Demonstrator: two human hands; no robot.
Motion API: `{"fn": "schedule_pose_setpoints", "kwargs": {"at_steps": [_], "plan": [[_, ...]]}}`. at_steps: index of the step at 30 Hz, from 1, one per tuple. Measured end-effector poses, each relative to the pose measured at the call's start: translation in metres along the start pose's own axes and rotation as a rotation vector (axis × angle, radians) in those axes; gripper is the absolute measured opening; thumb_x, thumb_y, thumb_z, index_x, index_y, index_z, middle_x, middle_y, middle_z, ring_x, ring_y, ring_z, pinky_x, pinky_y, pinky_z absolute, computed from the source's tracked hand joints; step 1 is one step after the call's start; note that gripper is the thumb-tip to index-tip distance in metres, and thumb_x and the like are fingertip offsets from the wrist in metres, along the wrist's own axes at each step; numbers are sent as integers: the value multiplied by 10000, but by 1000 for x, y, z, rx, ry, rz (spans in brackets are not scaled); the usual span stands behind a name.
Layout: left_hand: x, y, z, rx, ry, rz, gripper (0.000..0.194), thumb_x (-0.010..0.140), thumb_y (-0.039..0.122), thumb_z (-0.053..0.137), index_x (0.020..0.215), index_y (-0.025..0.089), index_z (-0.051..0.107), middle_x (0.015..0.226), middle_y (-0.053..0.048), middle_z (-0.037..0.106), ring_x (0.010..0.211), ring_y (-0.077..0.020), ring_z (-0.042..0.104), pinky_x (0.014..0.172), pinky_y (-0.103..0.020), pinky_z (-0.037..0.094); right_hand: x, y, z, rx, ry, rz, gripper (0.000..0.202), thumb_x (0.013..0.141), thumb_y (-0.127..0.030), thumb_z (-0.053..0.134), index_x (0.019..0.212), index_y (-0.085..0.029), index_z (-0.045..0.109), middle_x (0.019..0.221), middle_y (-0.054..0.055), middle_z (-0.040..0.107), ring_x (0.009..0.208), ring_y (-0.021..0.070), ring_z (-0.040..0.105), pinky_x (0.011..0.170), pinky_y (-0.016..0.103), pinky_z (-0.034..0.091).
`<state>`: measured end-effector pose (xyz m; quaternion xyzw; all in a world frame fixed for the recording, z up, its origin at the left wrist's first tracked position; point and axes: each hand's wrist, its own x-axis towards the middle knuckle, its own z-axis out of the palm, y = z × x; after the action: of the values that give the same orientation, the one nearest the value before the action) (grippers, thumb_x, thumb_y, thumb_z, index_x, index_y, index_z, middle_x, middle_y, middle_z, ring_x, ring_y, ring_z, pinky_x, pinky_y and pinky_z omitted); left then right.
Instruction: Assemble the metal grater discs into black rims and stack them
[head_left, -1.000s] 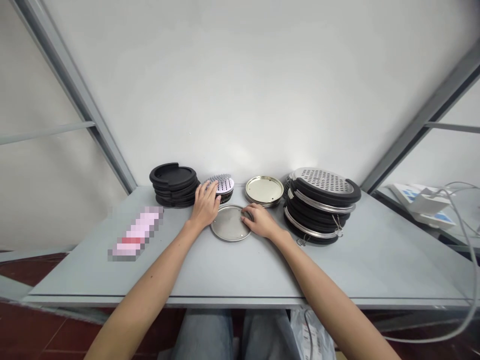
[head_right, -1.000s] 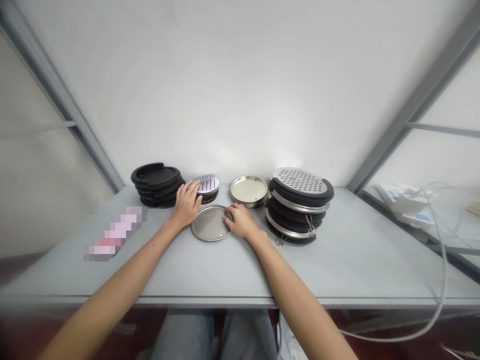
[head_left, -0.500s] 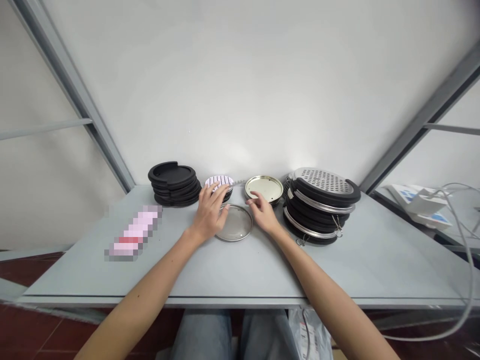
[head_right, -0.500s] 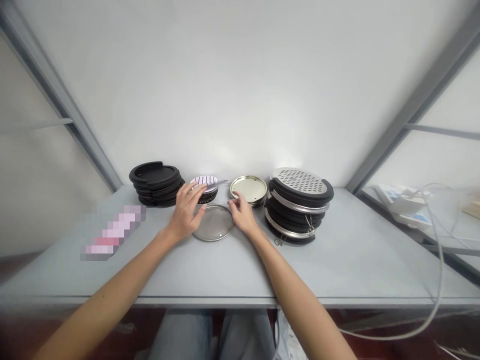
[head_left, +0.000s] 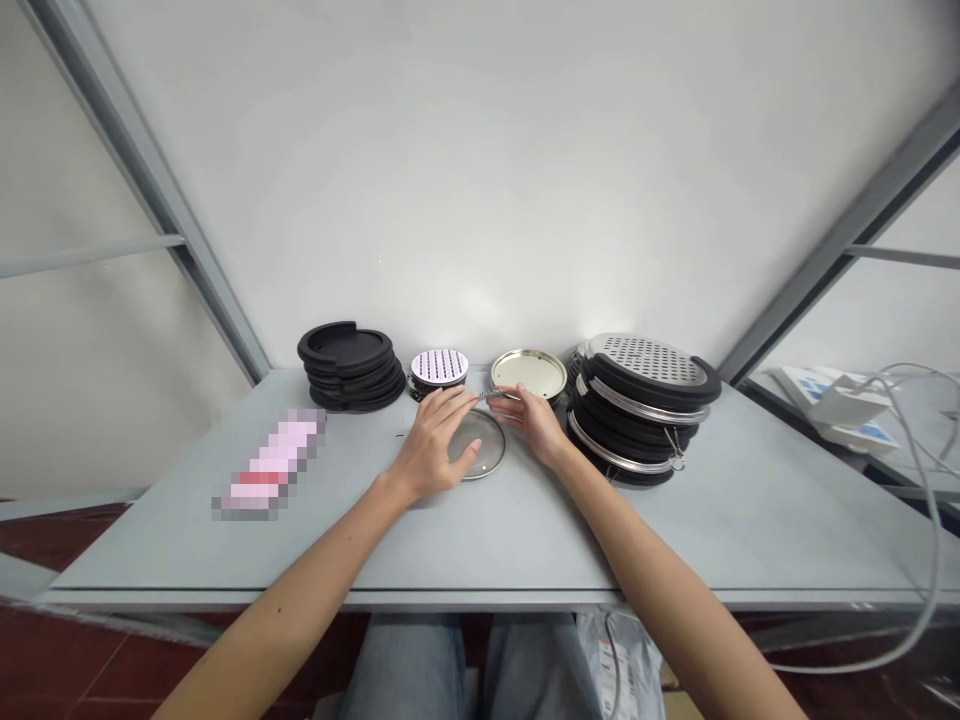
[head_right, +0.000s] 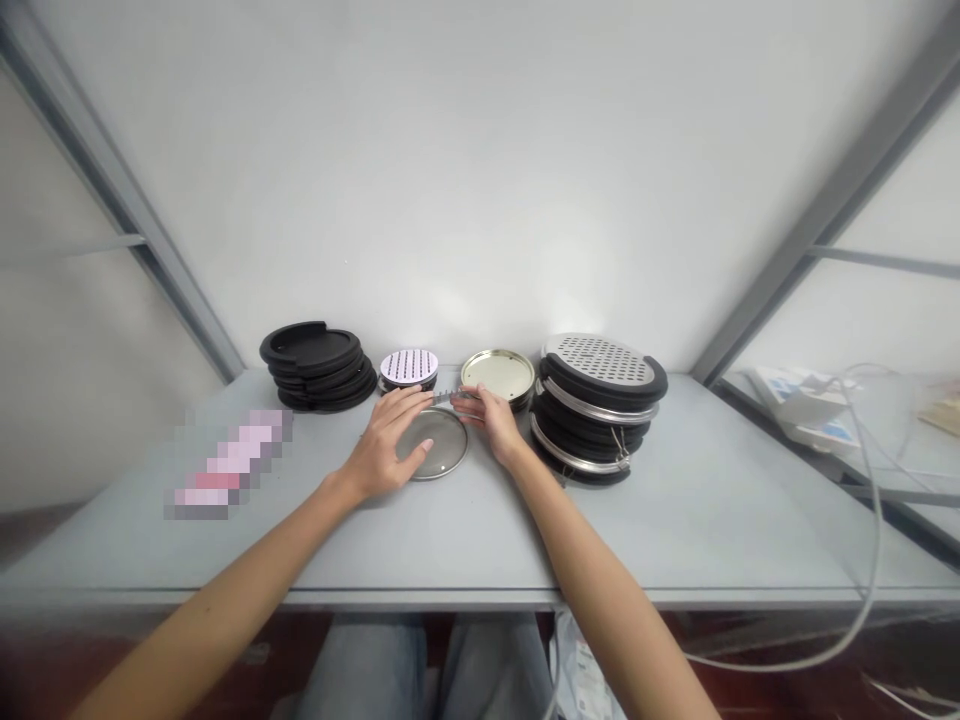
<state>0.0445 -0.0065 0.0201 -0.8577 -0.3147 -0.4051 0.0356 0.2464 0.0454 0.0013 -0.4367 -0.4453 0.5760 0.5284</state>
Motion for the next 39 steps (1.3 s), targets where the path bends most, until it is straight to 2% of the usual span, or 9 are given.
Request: {"fn": "schedule_pose_setpoints", "kwargs": {"at_steps": [3, 9, 12, 16, 24, 28, 31, 35, 39], "plan": [[0, 2, 2, -12, 2, -5, 450, 860, 240, 531, 1302, 159, 502, 1320, -122, 576, 1319, -271, 435, 1112, -483, 335, 1, 0, -1, 27, 48, 30, 321, 910, -396, 477, 973, -152, 676, 935, 119, 745, 942, 229, 695, 821, 348, 553], [2, -9, -7, -59, 58, -31, 165, 829, 125, 463, 943, 202, 554, 1176, -89, 648, 1234, -236, 522, 1054, -432, 400, 2, 2, -3, -2, 68, 21, 273, 864, -345, 520, 928, -155, 705, 894, 84, 744, 822, 191, 700, 734, 302, 555], [1, -29, -16, -12, 187, -176, 116, 824, 157, 477, 917, 216, 513, 1103, -81, 653, 1096, -225, 594, 981, -400, 449, 2, 4, -2, -41, 68, -20, 261, 796, -388, 609, 905, -172, 707, 894, 68, 740, 821, 193, 695, 708, 297, 554], [-8, -52, -17, 67, 379, -390, 56, 846, 239, 498, 811, 220, 458, 786, -31, 589, 775, -189, 604, 768, -333, 498, 4, 7, -2, -69, 73, -67, 297, 691, -401, 723, 882, -173, 712, 850, 59, 737, 765, 192, 679, 636, 288, 543], [-18, -55, -4, 113, 59, -373, 183, 821, 174, 494, 661, 226, 422, 666, 2, 503, 671, -169, 533, 655, -286, 464, 6, 9, -6, -77, 37, -89, 331, 689, -293, 725, 996, -177, 683, 731, 16, 712, 691, 159, 651, 643, 289, 546], [-19, -55, -3, 53, -36, -359, 66, 878, 245, 508, 906, 206, 552, 889, -40, 627, 882, -202, 596, 786, -322, 496, 7, 12, -7, -63, 22, -84, 440, 675, -263, 724, 1097, -167, 640, 654, -18, 676, 647, 146, 627, 656, 299, 546], [-21, -54, 0, 60, -102, -325, 275, 898, 305, 519, 1143, 184, 549, 1107, -87, 634, 1068, -237, 576, 942, -384, 466, 8, 15, -8, -102, -6, -87, 392, 660, -265, 733, 1026, -144, 663, 678, -8, 689, 655, 141, 626, 680, 294, 536], [-25, -57, 7, 104, -153, -335, 360, 907, 341, 520, 1216, 158, 550, 1208, -126, 589, 1162, -264, 533, 1012, -427, 431, 11, 19, -9, -167, -52, -109, 343, 650, -293, 744, 946, -129, 684, 745, 24, 724, 684, 142, 640, 726, 296, 516], [-26, -63, 10, 115, -93, -343, 250, 932, 275, 456, 1052, 164, 645, 1158, -123, 604, 1133, -260, 537, 1018, -449, 434, 11, 21, -9, -177, -87, -127, 365, 643, -328, 758, 948, -142, 683, 782, 45, 738, 732, 163, 657, 759, 318, 508]]}}
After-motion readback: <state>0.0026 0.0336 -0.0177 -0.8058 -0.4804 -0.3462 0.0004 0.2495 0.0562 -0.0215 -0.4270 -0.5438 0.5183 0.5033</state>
